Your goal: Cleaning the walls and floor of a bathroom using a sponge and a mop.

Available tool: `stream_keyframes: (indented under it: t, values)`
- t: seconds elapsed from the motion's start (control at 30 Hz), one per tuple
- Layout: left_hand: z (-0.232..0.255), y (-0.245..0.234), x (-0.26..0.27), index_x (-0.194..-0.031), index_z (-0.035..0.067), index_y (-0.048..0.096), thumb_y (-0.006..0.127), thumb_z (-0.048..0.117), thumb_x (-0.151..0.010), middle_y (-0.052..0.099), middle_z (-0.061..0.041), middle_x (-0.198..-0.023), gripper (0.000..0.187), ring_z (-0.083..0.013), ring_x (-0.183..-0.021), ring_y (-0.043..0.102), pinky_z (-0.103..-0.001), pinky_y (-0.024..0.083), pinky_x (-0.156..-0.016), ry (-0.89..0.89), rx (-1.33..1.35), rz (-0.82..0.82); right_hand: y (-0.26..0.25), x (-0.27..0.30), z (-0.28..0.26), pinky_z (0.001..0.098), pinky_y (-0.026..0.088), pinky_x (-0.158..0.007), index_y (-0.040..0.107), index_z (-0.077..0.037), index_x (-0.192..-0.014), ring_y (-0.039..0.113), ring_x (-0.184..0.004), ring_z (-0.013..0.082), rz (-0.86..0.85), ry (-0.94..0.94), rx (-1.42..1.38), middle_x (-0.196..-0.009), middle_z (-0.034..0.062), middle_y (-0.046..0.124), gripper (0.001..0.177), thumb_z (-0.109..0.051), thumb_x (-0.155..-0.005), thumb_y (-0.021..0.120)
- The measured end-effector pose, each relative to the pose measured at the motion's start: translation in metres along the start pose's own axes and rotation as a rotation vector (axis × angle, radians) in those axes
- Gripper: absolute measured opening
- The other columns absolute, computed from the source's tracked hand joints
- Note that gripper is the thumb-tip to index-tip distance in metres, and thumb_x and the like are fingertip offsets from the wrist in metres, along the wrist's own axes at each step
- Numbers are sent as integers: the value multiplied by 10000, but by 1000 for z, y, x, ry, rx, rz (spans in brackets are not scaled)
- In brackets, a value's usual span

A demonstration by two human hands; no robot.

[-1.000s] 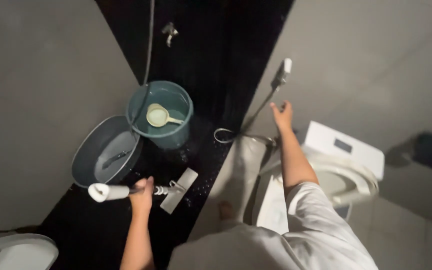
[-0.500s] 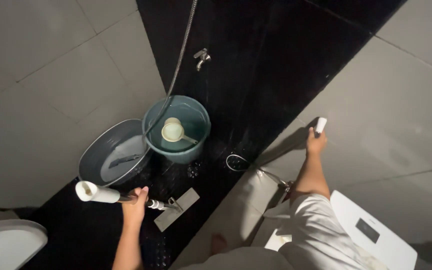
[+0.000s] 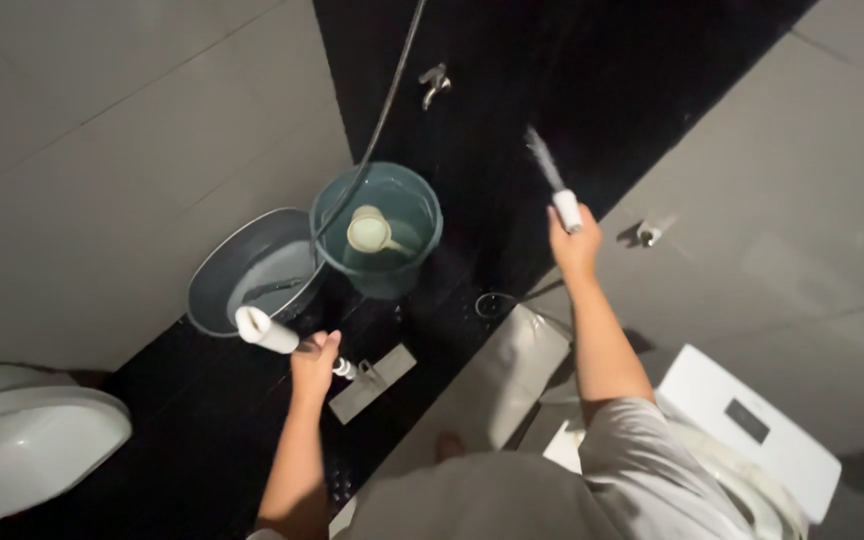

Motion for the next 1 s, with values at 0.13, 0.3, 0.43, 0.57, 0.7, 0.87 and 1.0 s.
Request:
stream_keyframes:
  t: [0.13,0.3,0.43,0.57,0.7,0.87,1.0]
  values:
    - [0,6,8,-664,16,535,699,193,-931,518,-29,-571,360,-140,-536,456,-355,394,-535,54,50,-34,13,12,-37,384,520,-699,649,-16,-912,626,-709,278,43,102,-15,-778,160,656,241,-212,-971,776]
    - [-16,11,16,-715,17,589,722,221,-918,539,-25,-589,317,-139,-544,494,-350,407,-543,162,-26,-43,23,29,-53,398,520,-676,675,-18,-927,656,-683,323,40,105,8,-767,183,670,176,-178,-936,749]
    - [-37,17,30,-703,21,578,730,276,-932,514,-29,-590,375,-151,-555,479,-359,388,-538,83,13,-170,24,58,-44,412,526,-701,705,-28,-949,680,-775,363,19,143,153,-834,199,704,139,-158,-924,746]
    - [0,-2,51,-721,43,581,708,299,-949,521,8,-615,366,-120,-599,509,-340,427,-564,231,30,-233,19,57,-87,420,549,-752,708,-29,-1022,710,-805,374,88,85,-170,-871,197,736,184,-158,-892,728]
    - [-7,-12,57,-665,33,500,680,283,-978,430,-5,-572,439,-130,-563,445,-354,387,-553,231,8,-289,29,69,-100,401,556,-747,707,-28,-1043,731,-789,327,67,101,-96,-866,180,748,215,-153,-867,723]
    - [-13,-25,79,-609,39,475,691,214,-960,409,10,-535,447,-91,-523,379,-347,325,-495,179,35,-346,35,103,-99,363,530,-723,711,-12,-994,668,-754,203,7,137,47,-836,161,713,157,-127,-889,735]
    - [-7,-34,87,-580,43,462,708,200,-946,404,28,-513,469,-68,-500,356,-332,300,-464,205,16,-327,38,100,-125,349,519,-699,651,9,-919,604,-692,205,17,162,-69,-768,159,654,176,-143,-938,736]
Point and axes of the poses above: each hand's wrist, its own x-axis away from the middle knuckle, its own y-axis out of the palm, z = x × y, the point moved 5 cm from there along -x, towards the middle knuckle
